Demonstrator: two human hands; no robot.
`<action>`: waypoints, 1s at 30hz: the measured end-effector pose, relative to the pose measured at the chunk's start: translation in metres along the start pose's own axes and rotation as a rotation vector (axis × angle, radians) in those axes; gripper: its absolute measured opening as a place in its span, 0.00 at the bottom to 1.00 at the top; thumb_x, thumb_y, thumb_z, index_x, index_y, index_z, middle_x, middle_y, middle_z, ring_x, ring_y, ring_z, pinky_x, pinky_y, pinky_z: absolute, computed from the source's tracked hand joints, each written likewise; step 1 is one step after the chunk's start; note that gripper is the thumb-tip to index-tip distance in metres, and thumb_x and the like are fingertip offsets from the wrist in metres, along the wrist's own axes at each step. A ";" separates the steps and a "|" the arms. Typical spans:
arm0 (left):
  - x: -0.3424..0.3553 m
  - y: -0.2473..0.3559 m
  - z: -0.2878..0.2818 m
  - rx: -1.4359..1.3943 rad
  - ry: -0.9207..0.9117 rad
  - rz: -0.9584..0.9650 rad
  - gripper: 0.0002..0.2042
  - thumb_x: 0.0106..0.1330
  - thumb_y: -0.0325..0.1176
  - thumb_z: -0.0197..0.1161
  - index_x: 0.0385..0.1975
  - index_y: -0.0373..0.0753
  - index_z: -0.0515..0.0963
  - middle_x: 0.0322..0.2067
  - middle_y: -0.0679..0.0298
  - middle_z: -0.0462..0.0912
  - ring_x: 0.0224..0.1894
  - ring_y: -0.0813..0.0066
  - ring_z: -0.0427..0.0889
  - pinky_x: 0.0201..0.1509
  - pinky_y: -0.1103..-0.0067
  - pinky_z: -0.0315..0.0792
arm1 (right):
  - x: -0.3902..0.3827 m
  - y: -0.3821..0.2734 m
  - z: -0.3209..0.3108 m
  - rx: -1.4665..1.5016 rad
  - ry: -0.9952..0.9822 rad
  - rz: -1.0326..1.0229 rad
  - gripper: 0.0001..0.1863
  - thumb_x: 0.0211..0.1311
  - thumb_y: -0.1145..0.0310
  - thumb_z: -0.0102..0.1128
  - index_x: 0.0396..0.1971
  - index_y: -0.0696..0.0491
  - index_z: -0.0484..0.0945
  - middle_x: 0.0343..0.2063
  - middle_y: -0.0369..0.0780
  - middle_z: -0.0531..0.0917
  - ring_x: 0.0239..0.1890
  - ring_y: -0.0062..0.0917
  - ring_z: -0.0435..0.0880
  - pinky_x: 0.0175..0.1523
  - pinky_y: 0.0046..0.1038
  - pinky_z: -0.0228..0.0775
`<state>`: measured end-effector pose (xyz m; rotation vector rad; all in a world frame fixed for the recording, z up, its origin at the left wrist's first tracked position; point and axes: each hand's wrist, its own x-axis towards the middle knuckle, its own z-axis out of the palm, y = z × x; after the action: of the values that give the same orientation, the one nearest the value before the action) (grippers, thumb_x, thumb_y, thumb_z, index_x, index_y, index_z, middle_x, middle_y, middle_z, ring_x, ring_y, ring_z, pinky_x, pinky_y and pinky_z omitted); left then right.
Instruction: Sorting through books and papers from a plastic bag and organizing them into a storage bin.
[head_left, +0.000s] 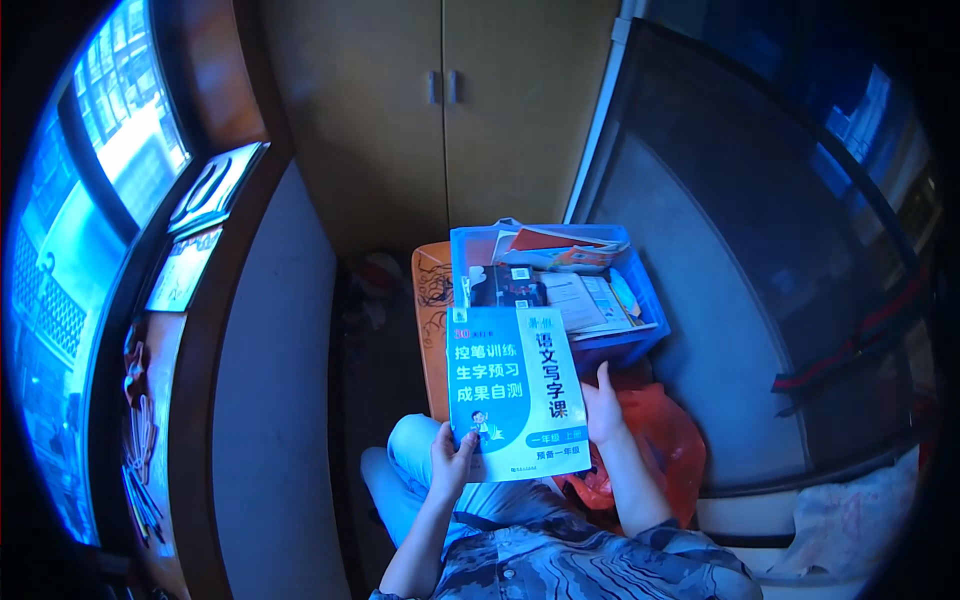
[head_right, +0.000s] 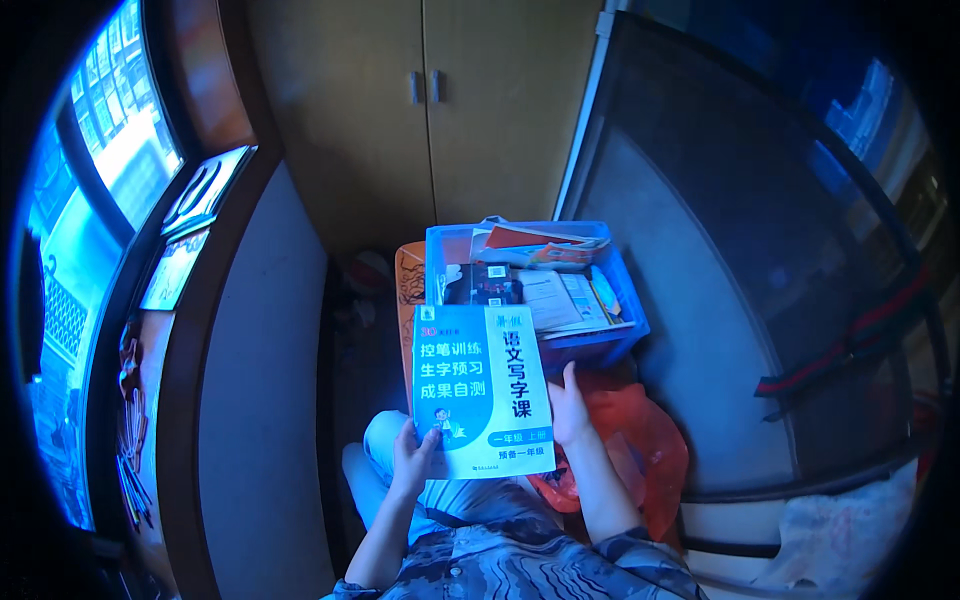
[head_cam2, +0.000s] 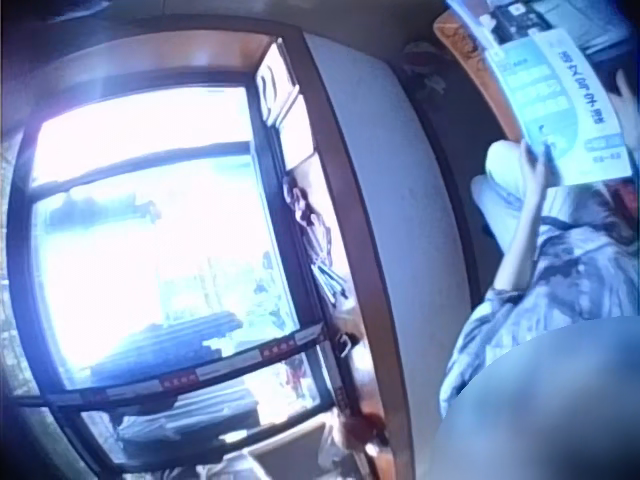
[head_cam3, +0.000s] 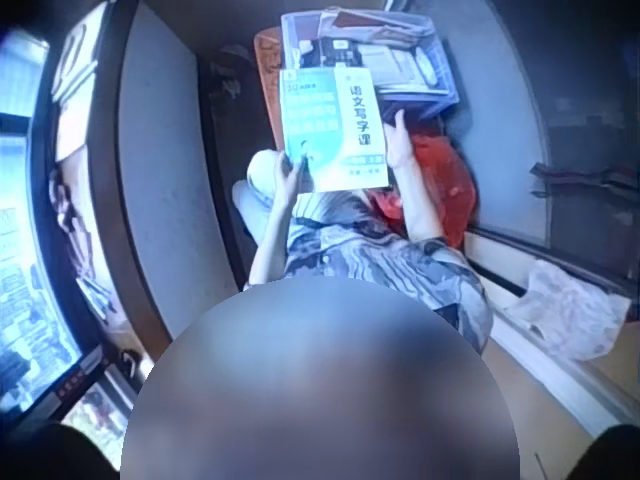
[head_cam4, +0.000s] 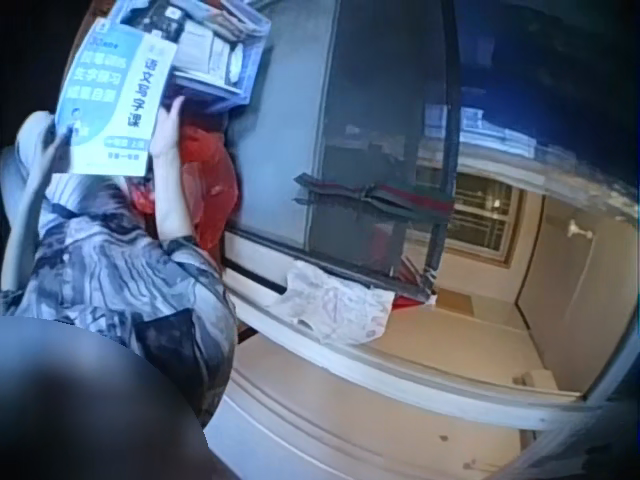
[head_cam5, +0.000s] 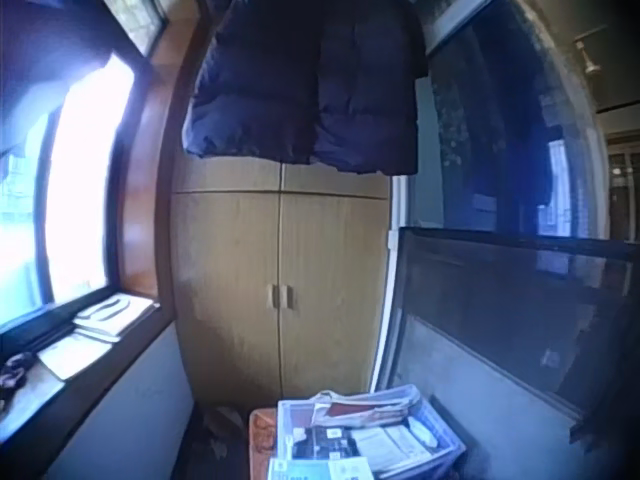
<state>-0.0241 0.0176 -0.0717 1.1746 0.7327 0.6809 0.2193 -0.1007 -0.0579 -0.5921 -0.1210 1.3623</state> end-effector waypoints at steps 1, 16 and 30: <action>0.000 -0.007 -0.002 0.044 0.009 -0.047 0.10 0.66 0.25 0.57 0.45 0.31 0.71 0.36 0.65 0.79 0.38 0.82 0.76 0.45 0.83 0.71 | -0.002 0.005 -0.002 -0.013 0.057 0.017 0.30 0.68 0.47 0.44 0.57 0.58 0.67 0.48 0.42 0.79 0.46 0.29 0.80 0.51 0.31 0.72; 0.028 -0.002 0.080 0.727 -0.130 0.289 0.39 0.58 0.46 0.65 0.63 0.30 0.55 0.60 0.34 0.56 0.66 0.37 0.51 0.69 0.57 0.46 | 0.002 0.077 0.015 -0.900 0.392 -0.262 0.12 0.61 0.75 0.48 0.44 0.61 0.69 0.28 0.45 0.80 0.34 0.33 0.82 0.38 0.31 0.72; 0.019 -0.041 0.022 -0.492 0.200 -0.106 0.22 0.72 0.48 0.46 0.45 0.33 0.75 0.39 0.61 0.81 0.40 0.75 0.79 0.46 0.78 0.73 | -0.011 0.096 0.043 -1.181 -0.042 -0.250 0.49 0.55 0.61 0.65 0.67 0.61 0.42 0.64 0.56 0.55 0.67 0.42 0.57 0.66 0.38 0.54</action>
<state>0.0089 0.0102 -0.1098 0.6207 0.7343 0.8395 0.1140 -0.0891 -0.0635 -1.4608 -1.0420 0.9526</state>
